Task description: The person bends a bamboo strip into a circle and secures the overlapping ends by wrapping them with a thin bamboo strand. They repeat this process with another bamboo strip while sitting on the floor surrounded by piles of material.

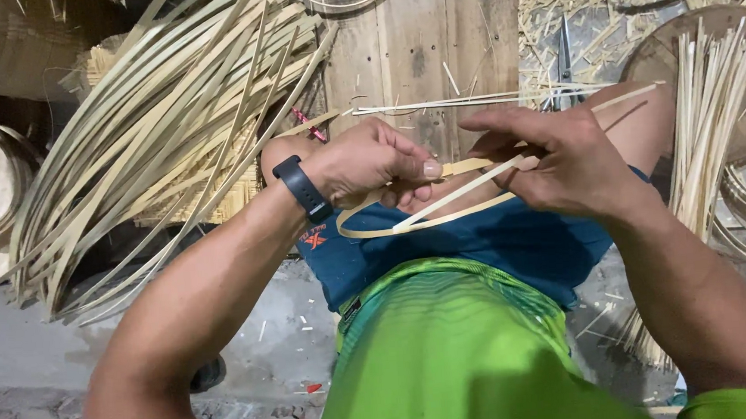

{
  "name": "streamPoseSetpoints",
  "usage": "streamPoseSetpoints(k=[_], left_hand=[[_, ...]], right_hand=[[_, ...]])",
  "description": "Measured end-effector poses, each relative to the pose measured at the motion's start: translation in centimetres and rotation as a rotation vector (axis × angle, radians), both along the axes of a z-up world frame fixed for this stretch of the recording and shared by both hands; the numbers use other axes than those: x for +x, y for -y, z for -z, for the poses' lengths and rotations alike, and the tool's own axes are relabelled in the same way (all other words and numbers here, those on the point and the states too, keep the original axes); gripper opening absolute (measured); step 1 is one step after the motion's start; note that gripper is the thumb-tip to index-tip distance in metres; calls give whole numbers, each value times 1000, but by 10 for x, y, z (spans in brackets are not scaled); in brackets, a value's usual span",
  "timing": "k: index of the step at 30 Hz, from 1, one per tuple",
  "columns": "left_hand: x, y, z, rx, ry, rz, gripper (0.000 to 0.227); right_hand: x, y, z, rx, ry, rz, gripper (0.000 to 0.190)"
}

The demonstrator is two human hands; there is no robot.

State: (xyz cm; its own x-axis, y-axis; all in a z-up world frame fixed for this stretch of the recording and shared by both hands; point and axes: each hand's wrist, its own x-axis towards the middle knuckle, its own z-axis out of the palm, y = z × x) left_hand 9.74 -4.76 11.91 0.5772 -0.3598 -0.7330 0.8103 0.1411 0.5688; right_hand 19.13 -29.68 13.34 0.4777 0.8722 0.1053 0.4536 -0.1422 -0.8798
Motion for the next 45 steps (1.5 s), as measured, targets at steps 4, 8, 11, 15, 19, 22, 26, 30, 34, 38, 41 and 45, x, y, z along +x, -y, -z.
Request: streamPoseSetpoints(k=[4,8,11,15,19,22,26,30,34,38,41,45], left_hand=[[0,5,9,117,45,68,17],[-8,11,31,47,93,135,18],[-14,10,44,16,79,14,13],[-21,10,31,-17,83,-65,16],[-15,12,13,84,107,-1,21],[-14,13,11,54,156,42,25],[-11,18,3,65,116,56,27],[-15,20,17,23,82,12,25],[-20,22,27,76,76,-50,24],[-25,23,42,36,178,-32,27],[-23,33,27,91,113,-2,23],[-25,28,22,158,236,43,27]], right_hand=[[-3,4,4,45,-11,-32,60],[-9,3,-9,35,127,35,52],[-23,13,-27,30,43,234,27],[-76,41,-29,19,-104,531,21],[-123,51,-13,-200,-271,599,28],[-142,48,-14,-89,-370,703,26],[-145,46,-16,-143,-458,797,28],[-147,43,-16,-133,-276,729,29],[-144,40,4,-194,-296,693,25],[-122,35,126,-281,-205,580,19],[-76,-8,159,-237,157,542,18],[-57,-50,140,77,-176,713,19]])
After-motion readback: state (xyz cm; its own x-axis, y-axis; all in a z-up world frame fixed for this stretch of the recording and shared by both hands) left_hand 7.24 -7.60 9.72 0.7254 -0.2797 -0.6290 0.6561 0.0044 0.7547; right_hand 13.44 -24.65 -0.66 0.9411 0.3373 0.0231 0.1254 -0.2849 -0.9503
